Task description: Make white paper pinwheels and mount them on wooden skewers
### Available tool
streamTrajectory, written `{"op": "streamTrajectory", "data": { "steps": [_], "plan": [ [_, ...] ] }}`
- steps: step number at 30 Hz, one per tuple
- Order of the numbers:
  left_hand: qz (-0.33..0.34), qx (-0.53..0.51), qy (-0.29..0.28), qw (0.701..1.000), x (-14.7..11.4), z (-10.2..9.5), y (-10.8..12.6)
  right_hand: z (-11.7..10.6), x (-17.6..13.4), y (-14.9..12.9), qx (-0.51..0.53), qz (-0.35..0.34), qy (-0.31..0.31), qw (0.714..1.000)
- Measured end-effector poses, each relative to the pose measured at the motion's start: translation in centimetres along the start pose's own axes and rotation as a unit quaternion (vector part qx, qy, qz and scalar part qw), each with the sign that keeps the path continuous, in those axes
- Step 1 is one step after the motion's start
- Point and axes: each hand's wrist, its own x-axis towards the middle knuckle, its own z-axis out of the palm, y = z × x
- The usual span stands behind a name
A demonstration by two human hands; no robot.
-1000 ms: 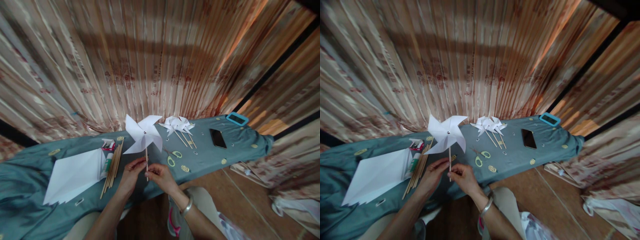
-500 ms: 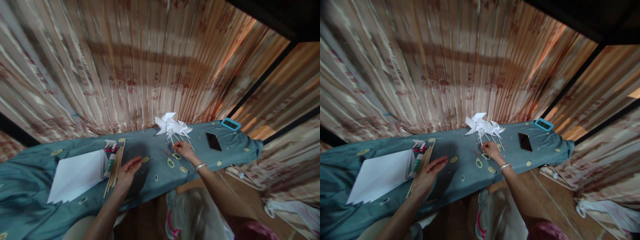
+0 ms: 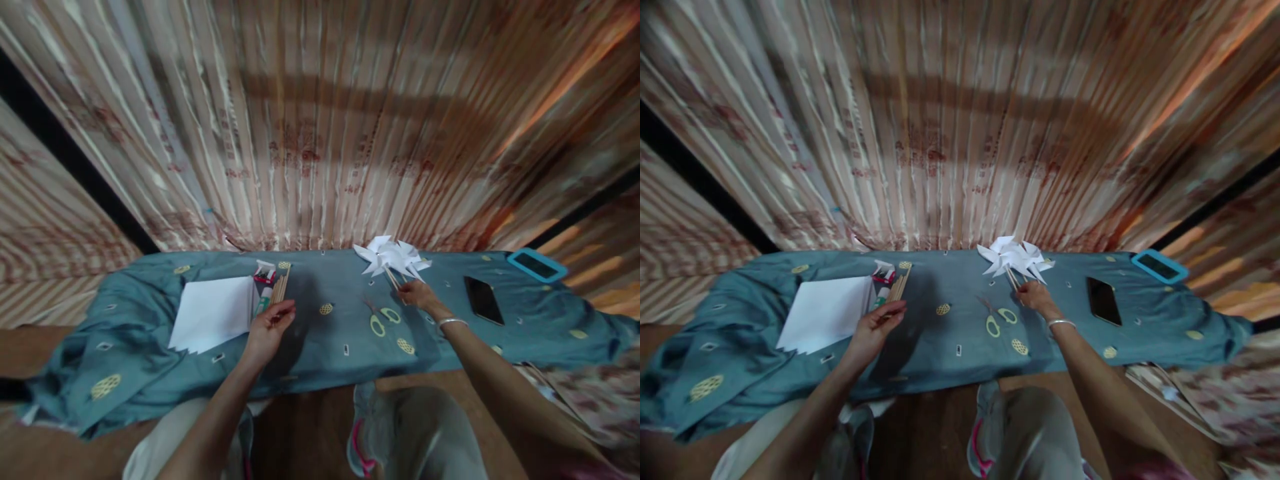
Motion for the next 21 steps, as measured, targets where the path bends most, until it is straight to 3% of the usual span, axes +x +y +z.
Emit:
{"op": "streamTrajectory", "data": {
  "steps": [4, 10, 12, 15, 19, 21],
  "plan": [
    [0.048, 0.076, 0.02, 0.996, -0.1, -1.9, -0.3, 0.0, -0.1, 0.0, -0.061, 0.026, -0.036, 0.997],
    [0.084, 0.145, 0.076, 0.983, 0.1, -5.2, 0.2, -0.6, -2.1, -1.2, -0.123, 0.027, 0.0, 0.992],
    [0.09, 0.159, 0.097, 0.978, 0.1, -6.3, 0.3, 0.0, -3.6, -3.3, -0.093, -0.031, 0.02, 0.995],
    [0.101, 0.186, 0.126, 0.969, 0.2, -7.9, 0.3, 1.9, -6.2, -8.2, -0.003, -0.117, -0.023, 0.993],
    [0.106, 0.237, 0.145, 0.955, 0.0, -10.1, 0.0, 5.5, -9.2, -15.0, 0.09, -0.221, -0.095, 0.966],
    [0.117, 0.276, 0.152, 0.942, -0.1, -11.1, -0.4, 7.5, -10.2, -17.1, 0.131, -0.261, -0.079, 0.953]
  ]
}}
